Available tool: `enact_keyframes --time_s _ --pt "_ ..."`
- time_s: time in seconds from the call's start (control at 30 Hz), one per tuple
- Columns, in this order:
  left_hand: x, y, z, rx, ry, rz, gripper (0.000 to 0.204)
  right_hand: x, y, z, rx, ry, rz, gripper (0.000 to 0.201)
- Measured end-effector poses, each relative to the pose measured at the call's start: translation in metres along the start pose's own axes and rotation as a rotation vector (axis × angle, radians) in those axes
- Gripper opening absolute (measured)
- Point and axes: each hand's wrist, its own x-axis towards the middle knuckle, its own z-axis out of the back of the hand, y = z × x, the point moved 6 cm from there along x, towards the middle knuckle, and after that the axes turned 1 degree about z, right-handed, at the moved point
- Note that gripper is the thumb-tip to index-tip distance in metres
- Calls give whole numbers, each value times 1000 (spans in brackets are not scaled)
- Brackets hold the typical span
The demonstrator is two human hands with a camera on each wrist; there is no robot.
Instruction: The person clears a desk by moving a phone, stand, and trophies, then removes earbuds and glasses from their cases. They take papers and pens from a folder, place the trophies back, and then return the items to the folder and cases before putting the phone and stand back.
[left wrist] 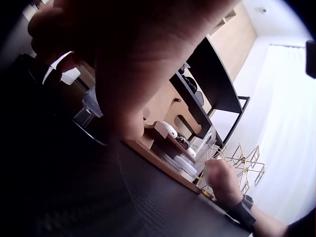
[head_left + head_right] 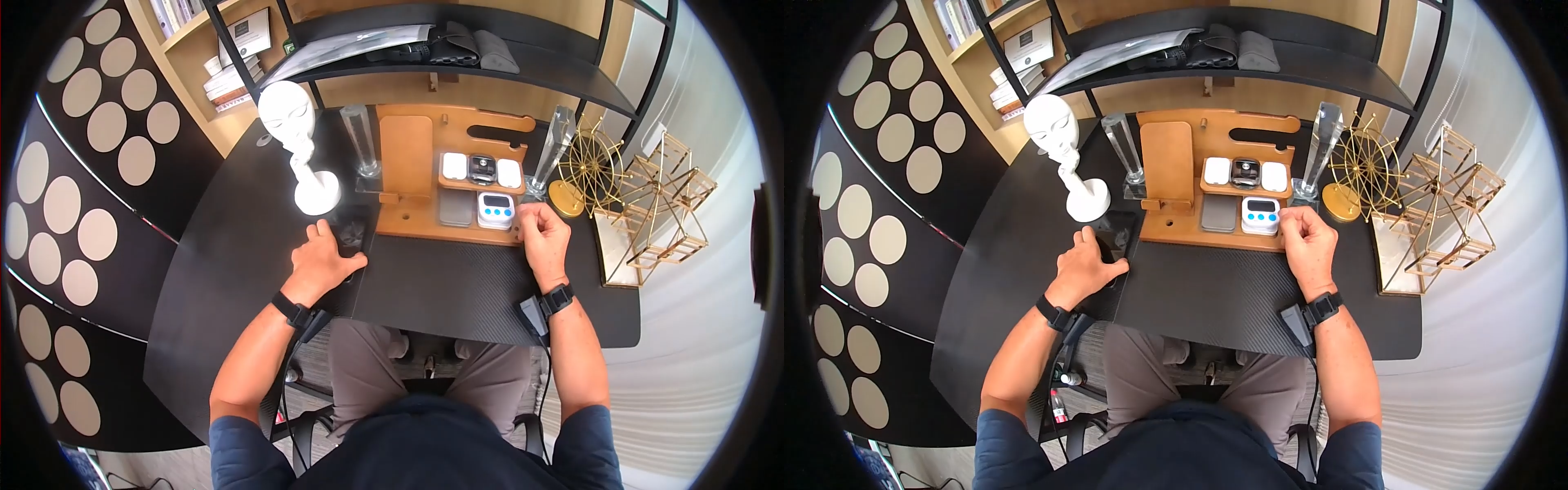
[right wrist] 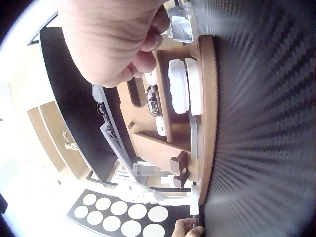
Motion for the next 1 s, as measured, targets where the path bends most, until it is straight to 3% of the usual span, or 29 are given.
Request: enact_keyframes --time_s 0.13,0.3,0.37,0.47,0.57,0.67,0.8,1.0 --pt "4 -7 2 25 78 -7 94 0 -5 1 -13 1 3 17" --pt "12 -36 24 -3 -54 -78 97 -1 1 1 -18 2 31 16" --pt "24 -60 39 -76 -78 -115 93 -1 2 1 -11 -1 20 16" --pt "47 -102 36 -151 -246 -189 93 0 -3 0 -6 -7 8 16" --pt "69 -130 22 -160 -320 -90 95 4 -10 5 -7 -40 19 15" --pt "82 -135 21 -157 -420 -35 100 5 -10 9 6 -64 18 14" --pt "74 -130 18 -156 -409 37 98 4 -6 6 10 -33 16 14" --pt "55 -131 1 11 -493 24 96 2 -3 5 -50 27 83 16"
